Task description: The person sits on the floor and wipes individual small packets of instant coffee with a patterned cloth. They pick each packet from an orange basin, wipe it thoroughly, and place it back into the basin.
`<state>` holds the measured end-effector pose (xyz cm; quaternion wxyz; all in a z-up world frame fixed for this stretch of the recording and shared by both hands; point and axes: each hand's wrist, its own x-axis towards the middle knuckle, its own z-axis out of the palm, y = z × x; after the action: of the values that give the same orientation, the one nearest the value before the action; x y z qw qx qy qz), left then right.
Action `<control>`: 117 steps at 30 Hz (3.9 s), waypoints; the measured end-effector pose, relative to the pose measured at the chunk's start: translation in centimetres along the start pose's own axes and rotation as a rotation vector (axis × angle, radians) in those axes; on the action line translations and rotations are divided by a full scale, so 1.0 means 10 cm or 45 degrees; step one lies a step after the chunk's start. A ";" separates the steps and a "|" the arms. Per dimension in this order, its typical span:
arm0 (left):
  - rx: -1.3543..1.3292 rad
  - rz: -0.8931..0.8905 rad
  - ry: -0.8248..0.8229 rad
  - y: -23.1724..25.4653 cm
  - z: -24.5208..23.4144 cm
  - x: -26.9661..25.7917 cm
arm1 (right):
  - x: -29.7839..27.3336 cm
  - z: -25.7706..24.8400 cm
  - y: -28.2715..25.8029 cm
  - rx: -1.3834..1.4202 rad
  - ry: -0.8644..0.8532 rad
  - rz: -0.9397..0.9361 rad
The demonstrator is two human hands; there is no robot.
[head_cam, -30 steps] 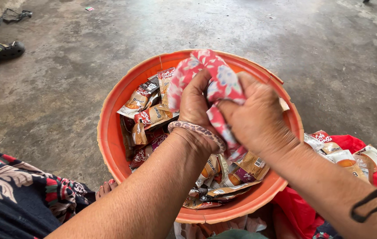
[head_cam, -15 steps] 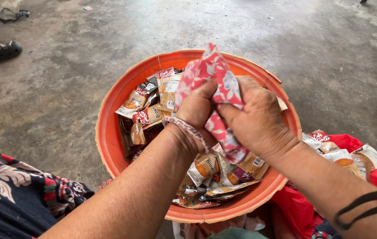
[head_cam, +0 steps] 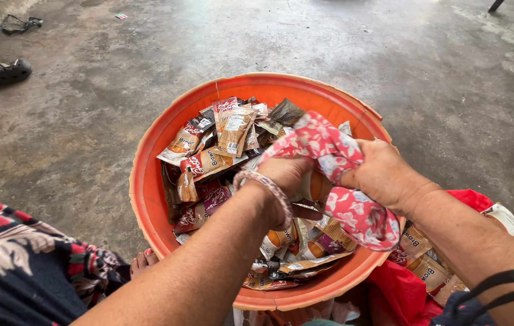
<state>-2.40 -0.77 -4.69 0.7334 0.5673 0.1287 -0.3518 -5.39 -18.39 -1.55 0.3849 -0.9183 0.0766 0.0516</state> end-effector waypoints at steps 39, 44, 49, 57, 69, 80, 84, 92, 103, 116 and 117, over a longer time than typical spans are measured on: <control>1.189 0.391 0.138 -0.59 0.26 0.76 | 0.17 0.10 1.15 0.711 0.376 0.220; 1.595 -0.160 0.270 -0.70 -0.73 0.50 | 0.07 0.56 0.85 0.387 0.108 0.253; 1.905 -0.500 0.323 -0.85 -1.24 0.22 | 0.01 0.81 0.98 -0.115 -0.014 0.232; 1.688 -0.344 0.541 -0.68 -1.34 0.17 | 0.08 0.98 1.29 -0.413 -0.087 0.284; 1.073 -0.169 0.788 -0.79 -1.62 0.88 | 0.05 0.93 1.22 -0.335 -0.113 0.385; 0.200 -0.372 0.906 -0.64 -1.60 0.91 | 0.08 0.93 1.19 -0.291 -0.126 0.418; -0.230 -0.387 0.896 -0.75 -1.79 1.19 | 0.09 0.92 1.20 -0.272 -0.105 0.409; -0.371 -0.411 0.778 -0.54 -1.48 1.04 | 0.12 0.93 0.97 0.046 -0.094 0.508; -0.119 0.005 0.370 0.27 -0.79 0.84 | 0.35 0.78 0.99 0.987 0.023 0.599; -0.132 0.543 -0.413 0.68 -0.16 -0.05 | 0.40 0.02 0.24 1.808 -0.348 0.175; -0.139 0.549 -0.517 0.66 -0.17 -0.08 | 0.40 0.00 0.23 1.802 -0.376 0.165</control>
<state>1.72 1.81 0.16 0.8313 0.4594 -0.1252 -0.2867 -1.90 -20.37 -3.73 0.8895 -0.4263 0.0929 0.1358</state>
